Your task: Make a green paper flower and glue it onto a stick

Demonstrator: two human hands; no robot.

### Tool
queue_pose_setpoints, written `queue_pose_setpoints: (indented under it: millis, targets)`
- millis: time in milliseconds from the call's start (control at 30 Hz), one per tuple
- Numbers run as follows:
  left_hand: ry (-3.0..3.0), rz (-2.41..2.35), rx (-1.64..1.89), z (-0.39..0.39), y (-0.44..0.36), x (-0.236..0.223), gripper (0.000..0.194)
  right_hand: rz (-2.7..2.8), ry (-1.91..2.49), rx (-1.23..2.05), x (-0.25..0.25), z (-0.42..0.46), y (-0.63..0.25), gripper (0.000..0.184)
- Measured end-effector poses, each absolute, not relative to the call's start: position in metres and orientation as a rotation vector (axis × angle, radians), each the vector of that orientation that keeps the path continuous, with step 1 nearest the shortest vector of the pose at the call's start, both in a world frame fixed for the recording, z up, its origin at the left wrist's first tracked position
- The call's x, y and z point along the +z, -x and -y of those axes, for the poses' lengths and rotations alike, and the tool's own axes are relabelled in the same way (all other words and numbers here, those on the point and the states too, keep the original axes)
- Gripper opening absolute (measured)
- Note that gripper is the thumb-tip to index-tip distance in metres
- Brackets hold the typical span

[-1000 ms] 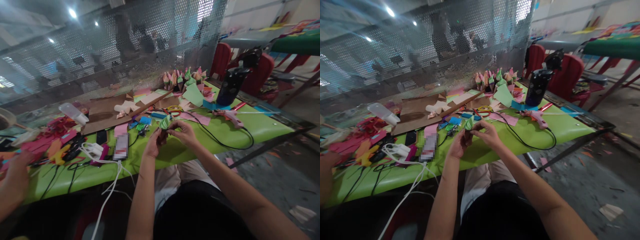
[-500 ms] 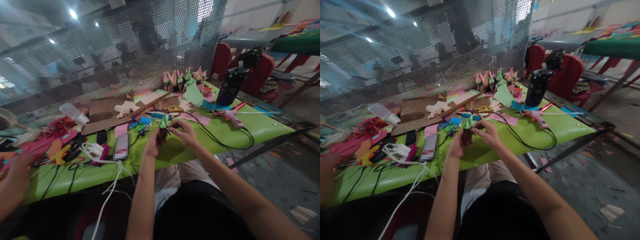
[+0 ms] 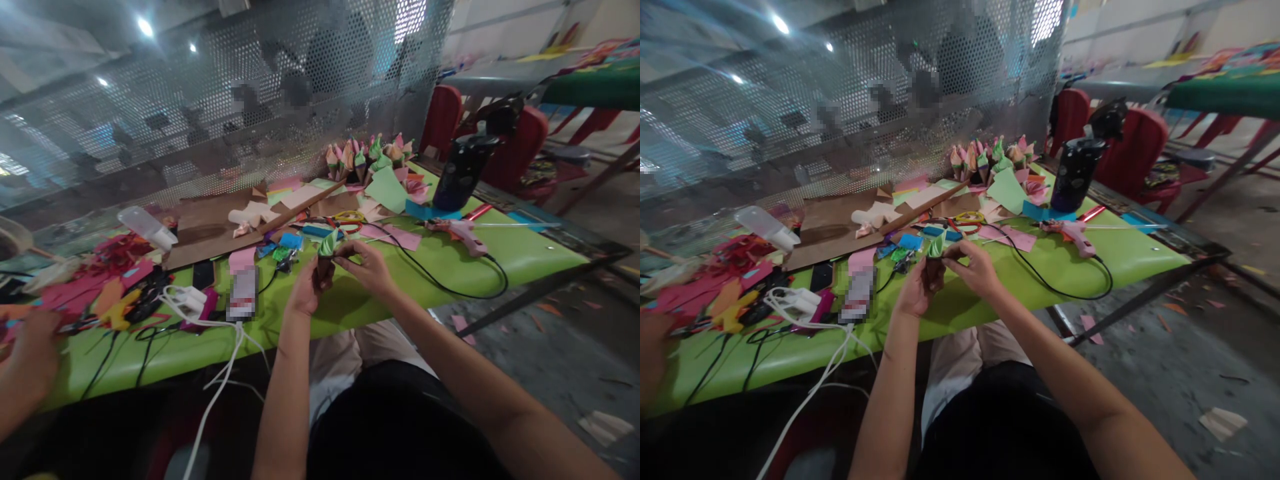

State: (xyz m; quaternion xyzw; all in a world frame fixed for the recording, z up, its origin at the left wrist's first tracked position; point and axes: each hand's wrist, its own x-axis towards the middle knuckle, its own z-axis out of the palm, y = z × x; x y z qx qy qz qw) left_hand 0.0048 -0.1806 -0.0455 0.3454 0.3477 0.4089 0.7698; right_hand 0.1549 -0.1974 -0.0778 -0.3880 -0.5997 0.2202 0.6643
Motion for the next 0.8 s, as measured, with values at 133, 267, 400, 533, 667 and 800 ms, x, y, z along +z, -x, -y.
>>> queue_pose_setpoints:
  millis: [133,267,400,533,667,800]
  targets:
    - [-0.785,-0.735,0.880,0.1810,-0.0038,-0.0458,0.038,1.345,0.913,0.530,-0.0771,0.1972,-0.1552,0.014]
    - [-0.807,-0.710,0.848,0.1806,-0.0024,-0.0470,0.043,1.339,0.925,0.563,-0.0751,0.1979,-0.1561,0.020]
    - [-0.808,-0.732,0.836,0.1799,-0.0020,-0.0484,0.046,1.331,0.905,0.588,-0.0730,0.1995,-0.1563,0.024]
    - [-0.798,-0.771,0.837,0.1795,-0.0023,-0.0509,0.044,1.313,0.936,0.591,-0.0718,0.2004,-0.1553,0.029]
    - [-0.778,-0.766,0.886,0.1796,-0.0014,-0.0529,0.038,1.314,0.916,0.599,-0.0717,0.1996,-0.1544,0.032]
    - [-0.779,-0.747,0.894,0.1802,0.0001,-0.0530,0.035,1.314,0.899,0.588,-0.0734,0.1981,-0.1541,0.031]
